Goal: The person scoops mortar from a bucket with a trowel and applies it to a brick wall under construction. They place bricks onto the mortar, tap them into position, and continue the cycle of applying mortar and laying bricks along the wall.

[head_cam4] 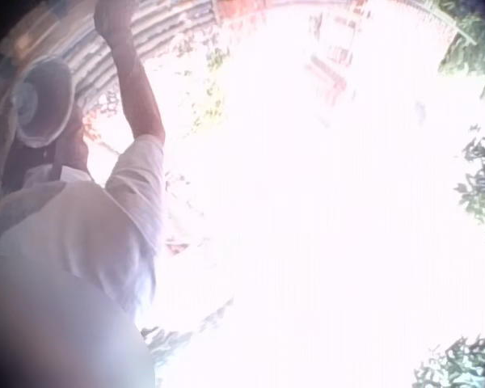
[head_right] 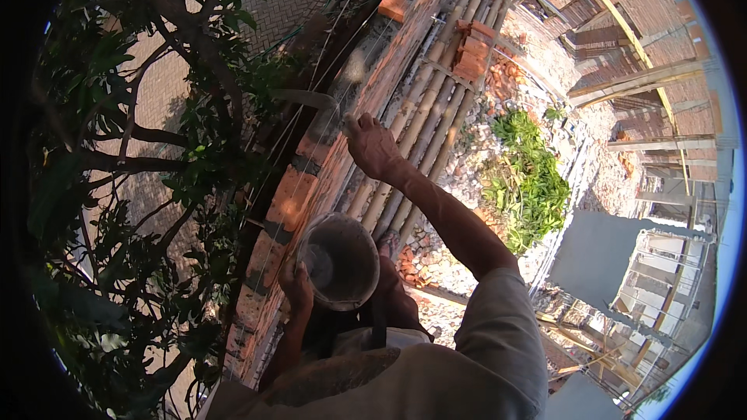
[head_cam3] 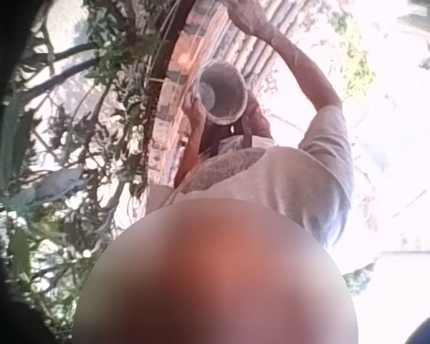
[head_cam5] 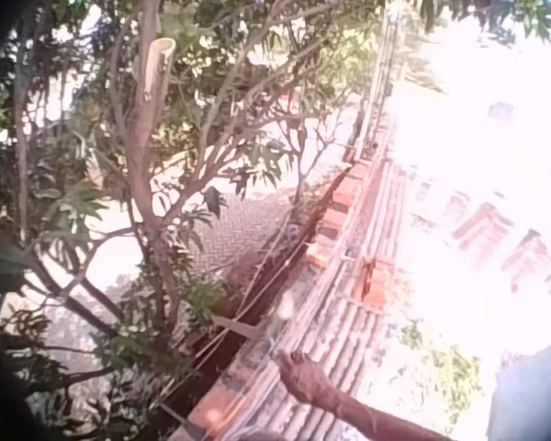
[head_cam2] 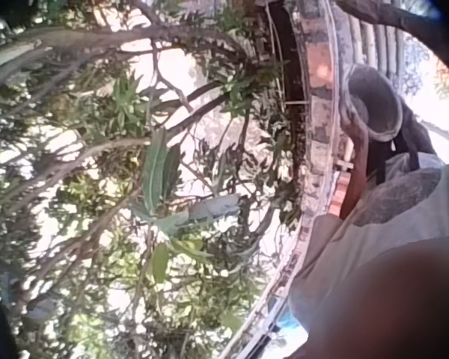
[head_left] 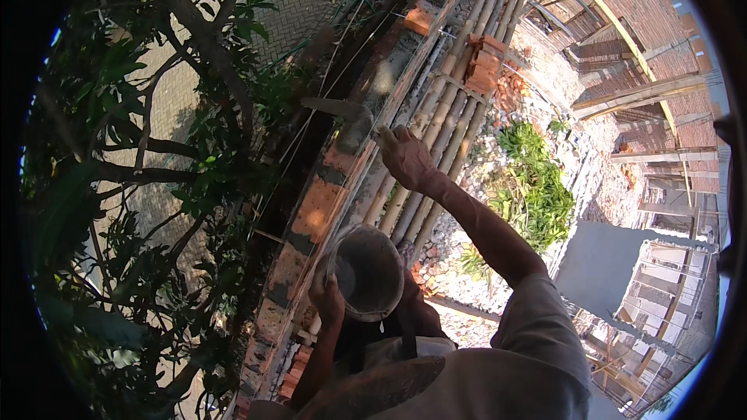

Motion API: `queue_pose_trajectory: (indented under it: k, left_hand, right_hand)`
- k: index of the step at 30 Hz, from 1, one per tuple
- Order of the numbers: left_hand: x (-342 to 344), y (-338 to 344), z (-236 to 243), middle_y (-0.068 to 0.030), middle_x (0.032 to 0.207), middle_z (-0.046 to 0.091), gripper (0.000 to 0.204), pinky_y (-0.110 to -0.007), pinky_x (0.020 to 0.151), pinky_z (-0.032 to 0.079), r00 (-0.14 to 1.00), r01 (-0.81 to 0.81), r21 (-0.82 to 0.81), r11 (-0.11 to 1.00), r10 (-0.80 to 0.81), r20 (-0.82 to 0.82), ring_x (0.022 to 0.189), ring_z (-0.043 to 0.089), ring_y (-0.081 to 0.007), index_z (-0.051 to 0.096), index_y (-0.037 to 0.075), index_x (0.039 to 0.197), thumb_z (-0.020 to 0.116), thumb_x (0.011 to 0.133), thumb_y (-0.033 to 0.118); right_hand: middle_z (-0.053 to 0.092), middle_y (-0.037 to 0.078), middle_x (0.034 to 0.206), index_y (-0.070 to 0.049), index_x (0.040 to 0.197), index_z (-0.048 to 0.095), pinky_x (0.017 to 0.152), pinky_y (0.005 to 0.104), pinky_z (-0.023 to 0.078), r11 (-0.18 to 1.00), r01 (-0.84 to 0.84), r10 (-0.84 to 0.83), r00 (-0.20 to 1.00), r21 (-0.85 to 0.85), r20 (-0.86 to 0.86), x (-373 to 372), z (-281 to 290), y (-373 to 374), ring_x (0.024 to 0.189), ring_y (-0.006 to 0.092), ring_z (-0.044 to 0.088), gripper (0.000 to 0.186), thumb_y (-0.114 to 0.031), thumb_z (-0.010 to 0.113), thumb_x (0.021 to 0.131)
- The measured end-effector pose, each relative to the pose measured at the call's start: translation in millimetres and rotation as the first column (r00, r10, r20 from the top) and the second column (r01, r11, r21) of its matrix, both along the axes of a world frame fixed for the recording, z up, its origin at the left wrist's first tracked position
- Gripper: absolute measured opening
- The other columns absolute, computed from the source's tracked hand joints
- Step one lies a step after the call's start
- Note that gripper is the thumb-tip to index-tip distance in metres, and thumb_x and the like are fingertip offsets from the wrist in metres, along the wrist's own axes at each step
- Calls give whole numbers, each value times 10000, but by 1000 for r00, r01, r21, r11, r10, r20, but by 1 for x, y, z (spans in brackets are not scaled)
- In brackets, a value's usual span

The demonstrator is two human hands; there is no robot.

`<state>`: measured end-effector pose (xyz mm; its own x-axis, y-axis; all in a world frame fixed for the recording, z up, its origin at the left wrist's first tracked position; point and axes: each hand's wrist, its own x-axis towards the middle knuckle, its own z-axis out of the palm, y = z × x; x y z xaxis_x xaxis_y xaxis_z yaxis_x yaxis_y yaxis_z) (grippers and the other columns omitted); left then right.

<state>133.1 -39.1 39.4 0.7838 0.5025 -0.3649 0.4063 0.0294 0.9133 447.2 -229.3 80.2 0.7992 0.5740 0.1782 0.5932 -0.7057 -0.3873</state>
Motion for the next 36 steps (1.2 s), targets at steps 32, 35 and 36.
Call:
queue_pose_trajectory:
  k: [32,35,36]
  left_hand:
    - [-5,13,-71,-69,718,454,287,-379,623,396,957,218,204,954,-169,-235,663,454,-200,515,-31,823,538,898,245]
    - [-4,11,-69,-71,728,459,286,-372,625,391,959,223,169,960,-185,-216,668,448,-194,511,-30,825,537,900,245]
    - [-4,11,-69,-70,729,458,284,-370,625,389,955,223,151,963,-185,-232,668,444,-190,506,-28,825,535,900,243]
  right_hand:
    - [586,128,696,42,968,543,529,353,458,303,933,-305,288,194,-908,-140,-119,39,585,194,575,310,-254,602,894]
    - [550,77,654,34,941,528,508,326,449,387,868,-365,454,311,-813,-86,-134,33,559,154,546,328,-272,627,884]
    - [542,70,649,33,921,527,505,328,448,384,839,-313,511,386,-800,-75,-137,36,555,153,540,329,-276,632,881]
